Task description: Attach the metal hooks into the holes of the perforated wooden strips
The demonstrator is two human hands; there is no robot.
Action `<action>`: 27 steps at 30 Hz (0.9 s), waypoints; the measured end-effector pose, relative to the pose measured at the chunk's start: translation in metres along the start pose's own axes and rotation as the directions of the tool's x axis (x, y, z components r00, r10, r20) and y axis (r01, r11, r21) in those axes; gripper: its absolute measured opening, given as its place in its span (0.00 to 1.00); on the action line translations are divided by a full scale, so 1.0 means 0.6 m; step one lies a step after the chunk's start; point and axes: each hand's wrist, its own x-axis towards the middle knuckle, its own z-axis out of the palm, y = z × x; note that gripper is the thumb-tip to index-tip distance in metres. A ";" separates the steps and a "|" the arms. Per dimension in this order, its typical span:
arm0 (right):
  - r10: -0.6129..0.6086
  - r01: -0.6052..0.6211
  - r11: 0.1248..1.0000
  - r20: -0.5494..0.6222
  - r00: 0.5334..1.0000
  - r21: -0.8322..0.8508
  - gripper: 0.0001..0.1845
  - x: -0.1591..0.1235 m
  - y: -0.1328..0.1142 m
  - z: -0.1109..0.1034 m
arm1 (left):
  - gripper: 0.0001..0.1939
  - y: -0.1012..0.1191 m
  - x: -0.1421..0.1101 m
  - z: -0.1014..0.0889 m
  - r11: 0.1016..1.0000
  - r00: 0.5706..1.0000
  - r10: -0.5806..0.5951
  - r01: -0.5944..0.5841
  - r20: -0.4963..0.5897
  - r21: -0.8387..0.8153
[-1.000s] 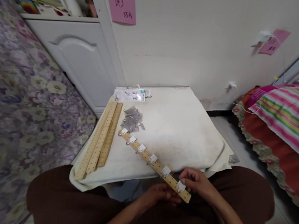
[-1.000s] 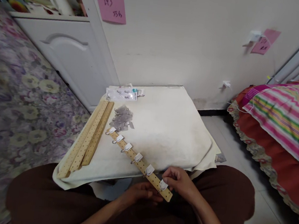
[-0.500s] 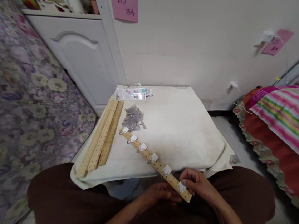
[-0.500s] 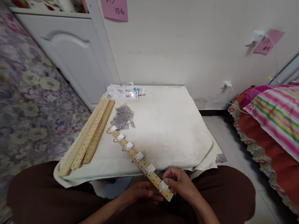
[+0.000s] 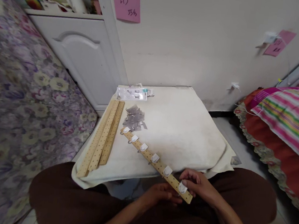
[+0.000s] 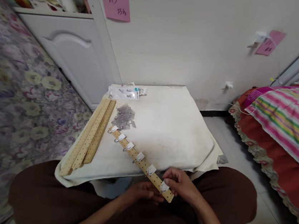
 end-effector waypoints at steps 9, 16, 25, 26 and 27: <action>-0.025 0.025 0.999 -0.003 1.000 -0.021 0.17 -0.003 -0.001 0.001 | 0.23 -0.008 0.003 -0.009 1.000 1.000 0.005 -0.005 0.018 0.008; -0.024 0.024 1.000 -0.134 0.991 0.003 0.20 -0.008 0.022 -0.007 | 0.23 -0.010 0.005 -0.014 1.000 1.000 0.019 -0.019 0.013 0.010; 0.170 -0.138 0.967 -0.140 0.975 0.214 0.24 -0.072 0.050 0.013 | 0.20 -0.013 0.003 -0.020 0.999 0.999 0.042 -0.042 -0.018 0.007; 0.192 -0.157 0.957 -0.128 0.973 0.243 0.24 -0.074 0.051 0.018 | 0.20 -0.012 0.002 -0.020 0.999 0.999 0.042 -0.042 -0.017 0.009; 0.210 -0.173 0.947 -0.116 0.971 0.271 0.24 -0.073 0.053 0.022 | 0.19 -0.012 0.002 -0.021 0.999 0.999 0.042 -0.042 -0.016 0.010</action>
